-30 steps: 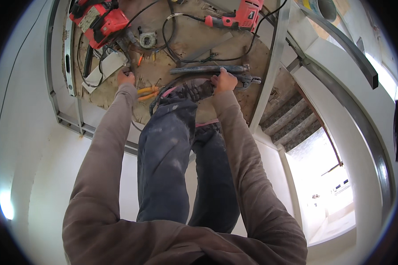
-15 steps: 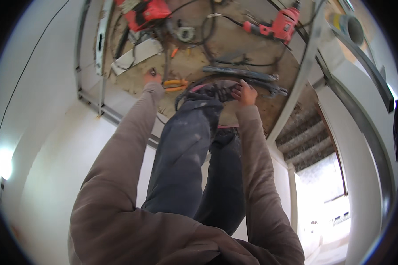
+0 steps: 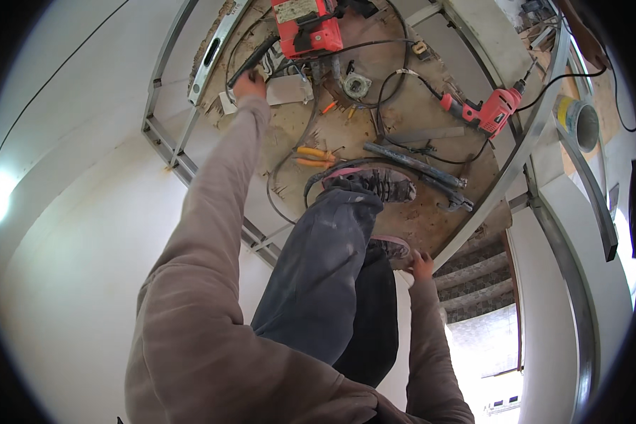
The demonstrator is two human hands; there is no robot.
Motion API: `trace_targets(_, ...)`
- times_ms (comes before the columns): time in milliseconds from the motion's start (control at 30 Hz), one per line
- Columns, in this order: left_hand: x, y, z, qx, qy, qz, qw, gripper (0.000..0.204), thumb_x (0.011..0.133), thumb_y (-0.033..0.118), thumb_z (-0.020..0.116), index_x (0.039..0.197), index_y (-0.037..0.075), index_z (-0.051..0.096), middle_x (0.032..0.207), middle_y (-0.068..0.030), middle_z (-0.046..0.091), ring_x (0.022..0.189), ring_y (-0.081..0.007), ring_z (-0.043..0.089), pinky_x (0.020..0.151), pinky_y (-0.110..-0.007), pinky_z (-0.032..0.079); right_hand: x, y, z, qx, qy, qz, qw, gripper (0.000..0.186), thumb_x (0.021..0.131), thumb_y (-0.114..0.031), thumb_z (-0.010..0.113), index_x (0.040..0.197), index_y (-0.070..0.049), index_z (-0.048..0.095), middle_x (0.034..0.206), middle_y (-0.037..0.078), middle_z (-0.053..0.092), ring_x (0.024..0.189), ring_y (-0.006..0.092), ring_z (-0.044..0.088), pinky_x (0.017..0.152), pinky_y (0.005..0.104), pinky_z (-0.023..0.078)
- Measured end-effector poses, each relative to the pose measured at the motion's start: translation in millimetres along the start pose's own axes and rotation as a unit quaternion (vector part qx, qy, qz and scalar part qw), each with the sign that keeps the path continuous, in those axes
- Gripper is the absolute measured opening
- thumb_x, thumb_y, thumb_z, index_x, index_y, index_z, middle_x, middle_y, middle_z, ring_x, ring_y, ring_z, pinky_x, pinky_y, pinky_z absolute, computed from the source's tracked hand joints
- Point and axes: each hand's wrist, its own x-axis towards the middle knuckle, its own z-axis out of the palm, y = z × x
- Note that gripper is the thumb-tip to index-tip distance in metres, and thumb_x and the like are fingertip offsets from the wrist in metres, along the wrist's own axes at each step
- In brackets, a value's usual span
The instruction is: The person uses a power drill to create a hole in the ceiling and then uses a hammer to tap a small anchor or fastener into the hole.
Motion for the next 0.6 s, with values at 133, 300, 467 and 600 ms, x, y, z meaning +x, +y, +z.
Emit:
trace_targets(133, 92, 26, 10, 0.075, -0.039, 0.096, 0.992, 0.035, 0.084, 0.033, 0.073, 0.109, 0.009, 0.074, 0.103, -0.0198, 0.073, 0.101, -0.0376, 0.070, 0.090, -0.046, 0.054, -36, 35, -73, 0.020, 0.131, 0.138, 0.982, 0.033, 0.091, -0.022, 0.064, 0.112, 0.001, 0.056, 0.080, 0.012, 0.063, 0.061, 0.0245, 0.066, 0.052, 0.0414, 0.060)
trace_targets(300, 127, 29, 27, 0.184, -0.171, 0.131, 0.959, 0.038, 0.081, 0.035, 0.078, 0.108, 0.008, 0.071, 0.107, -0.0188, 0.071, 0.104, -0.0364, 0.067, 0.090, -0.044, 0.053, -83, 56, -93, -0.030, 0.128, 0.184, 0.974, 0.028, 0.091, -0.018, 0.061, 0.112, 0.000, 0.057, 0.080, 0.013, 0.062, 0.063, 0.0263, 0.067, 0.053, 0.0431, 0.061)
trace_targets(467, 118, 21, 27, 0.159, -0.111, 0.279, 0.940, 0.040, 0.081, 0.032, 0.078, 0.106, 0.004, 0.064, 0.099, -0.0207, 0.069, 0.097, -0.0404, 0.066, 0.085, -0.050, 0.052, -108, 61, -94, -0.020, 0.122, 0.210, 0.970, 0.023, 0.091, -0.014, 0.058, 0.109, 0.000, 0.059, 0.078, 0.012, 0.063, 0.061, 0.0256, 0.068, 0.052, 0.0430, 0.061)
trace_targets(600, 130, 9, 10, 0.129, -0.233, 0.154, 0.951, 0.046, 0.081, 0.035, 0.076, 0.110, 0.003, 0.062, 0.105, -0.0217, 0.070, 0.104, -0.0407, 0.066, 0.090, -0.049, 0.052, -108, 62, -67, -0.008, 0.081, 0.197, 0.977, 0.025, 0.091, -0.014, 0.058, 0.112, 0.000, 0.060, 0.079, 0.013, 0.064, 0.063, 0.0268, 0.069, 0.053, 0.0430, 0.061)
